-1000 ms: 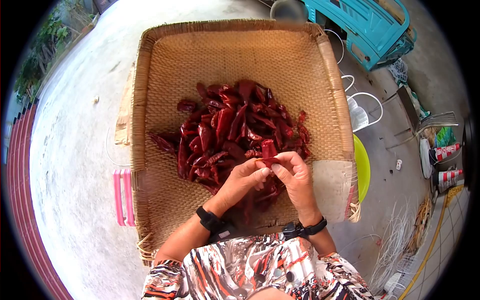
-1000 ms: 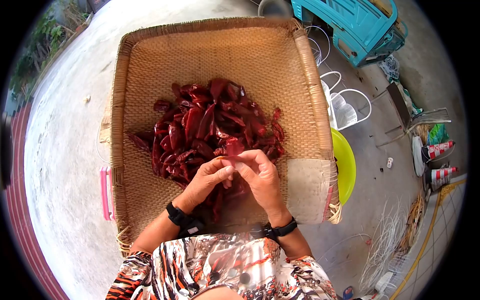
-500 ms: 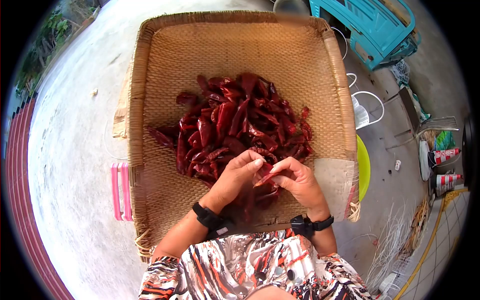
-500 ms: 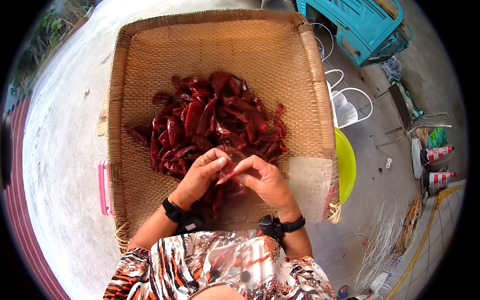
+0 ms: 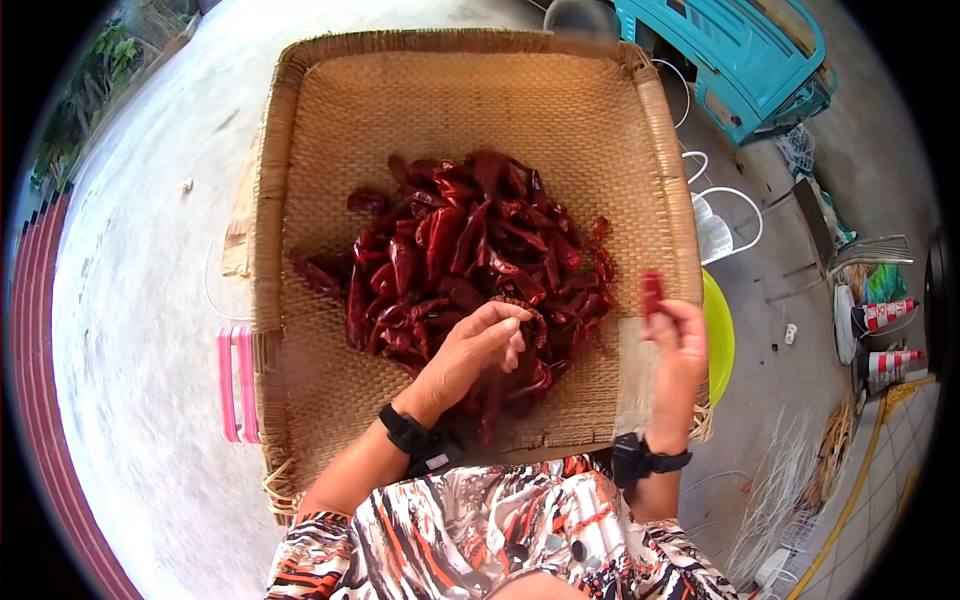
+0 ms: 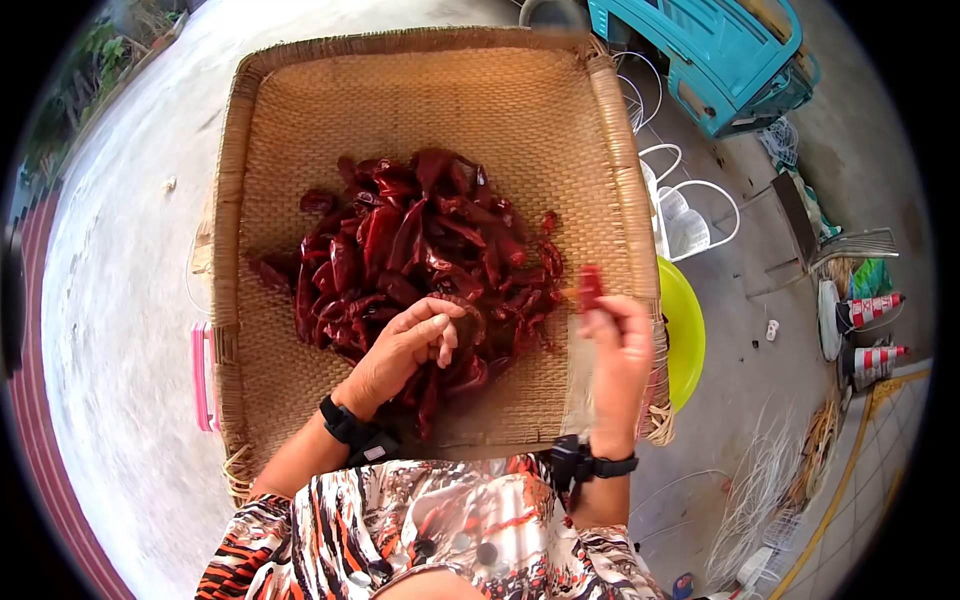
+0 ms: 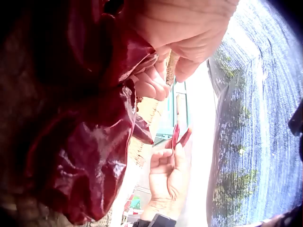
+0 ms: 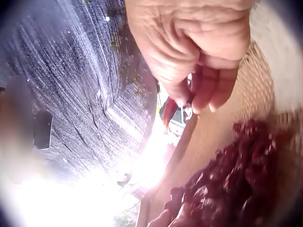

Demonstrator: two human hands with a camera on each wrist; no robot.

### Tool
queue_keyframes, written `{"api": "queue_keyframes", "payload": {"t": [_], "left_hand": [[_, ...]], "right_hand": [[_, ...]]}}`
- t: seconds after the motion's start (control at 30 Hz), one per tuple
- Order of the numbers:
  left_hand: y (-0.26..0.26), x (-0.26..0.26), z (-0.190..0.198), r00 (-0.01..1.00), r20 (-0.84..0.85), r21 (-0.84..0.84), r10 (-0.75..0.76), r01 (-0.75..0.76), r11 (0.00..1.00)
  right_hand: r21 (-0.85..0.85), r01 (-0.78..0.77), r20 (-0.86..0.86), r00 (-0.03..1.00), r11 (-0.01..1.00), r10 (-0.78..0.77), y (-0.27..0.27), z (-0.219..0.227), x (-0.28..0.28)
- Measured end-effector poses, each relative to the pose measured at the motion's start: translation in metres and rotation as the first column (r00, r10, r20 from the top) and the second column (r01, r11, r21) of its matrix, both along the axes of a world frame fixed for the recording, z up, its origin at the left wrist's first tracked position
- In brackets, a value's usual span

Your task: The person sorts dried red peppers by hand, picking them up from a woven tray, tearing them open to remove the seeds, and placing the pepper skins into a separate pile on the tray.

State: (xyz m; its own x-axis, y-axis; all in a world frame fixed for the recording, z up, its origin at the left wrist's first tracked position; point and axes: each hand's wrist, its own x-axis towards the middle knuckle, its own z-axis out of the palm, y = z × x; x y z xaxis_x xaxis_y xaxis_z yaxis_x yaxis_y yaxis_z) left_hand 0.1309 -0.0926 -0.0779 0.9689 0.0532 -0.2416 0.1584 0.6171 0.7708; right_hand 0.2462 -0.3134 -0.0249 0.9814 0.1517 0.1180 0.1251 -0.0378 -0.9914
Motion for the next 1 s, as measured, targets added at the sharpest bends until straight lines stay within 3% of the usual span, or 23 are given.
{"api": "queue_keyframes", "payload": {"t": [0.1, 0.23, 0.33, 0.43, 0.5, 0.6, 0.7, 0.8, 0.9, 1.0], "left_hand": [[0.0, 0.0, -0.004, 1.0, -0.006, 0.018, -0.004, 0.004, 1.0], [0.0, -0.001, -0.006, 1.0, -0.002, 0.018, -0.003, 0.003, 1.0], [-0.001, -0.001, -0.007, 1.0, 0.015, 0.024, -0.005, 0.004, 1.0], [-0.002, 0.0, -0.008, 1.0, 0.013, 0.106, -0.012, 0.01, 0.994], [-0.003, 0.001, -0.001, 1.0, 0.011, 0.125, -0.012, 0.01, 0.992], [-0.004, 0.0, 0.001, 1.0, 0.025, 0.124, 0.007, -0.01, 0.992], [-0.001, -0.001, -0.006, 1.0, 0.021, 0.092, 0.004, -0.006, 0.996], [-0.001, -0.001, -0.01, 1.0, 0.006, 0.052, -0.026, 0.026, 0.998], [-0.002, -0.001, -0.011, 1.0, 0.001, 0.038, -0.019, 0.019, 0.999], [-0.001, 0.0, -0.006, 1.0, -0.022, 0.049, -0.009, 0.01, 0.999]], "right_hand": [[-0.018, 0.33, 0.166, 0.932, 0.944, -0.322, -0.044, -0.011, 0.027], [-0.068, 0.532, 0.19, 0.837, 0.844, -0.512, -0.07, -0.022, 0.039], [-0.058, 0.37, 0.136, 0.923, 0.927, -0.359, -0.049, -0.016, 0.028], [-0.133, -0.011, -0.003, 1.0, 0.991, 0.01, -0.005, -0.019, 0.004], [-0.133, -0.216, -0.12, 0.972, 0.967, 0.2, 0.022, -0.018, -0.015], [-0.142, -0.413, -0.129, 0.909, 0.9, 0.397, 0.048, -0.021, -0.031], [-0.19, -0.515, -0.142, 0.857, 0.836, 0.495, 0.05, -0.024, -0.034], [-0.103, -0.57, -0.21, 0.813, 0.815, 0.543, 0.047, -0.024, -0.033], [0.088, -0.582, -0.318, 0.753, 0.809, 0.576, 0.041, -0.023, -0.033], [0.254, -0.371, -0.275, 0.858, 0.893, 0.435, 0.022, -0.034, -0.016]]}}
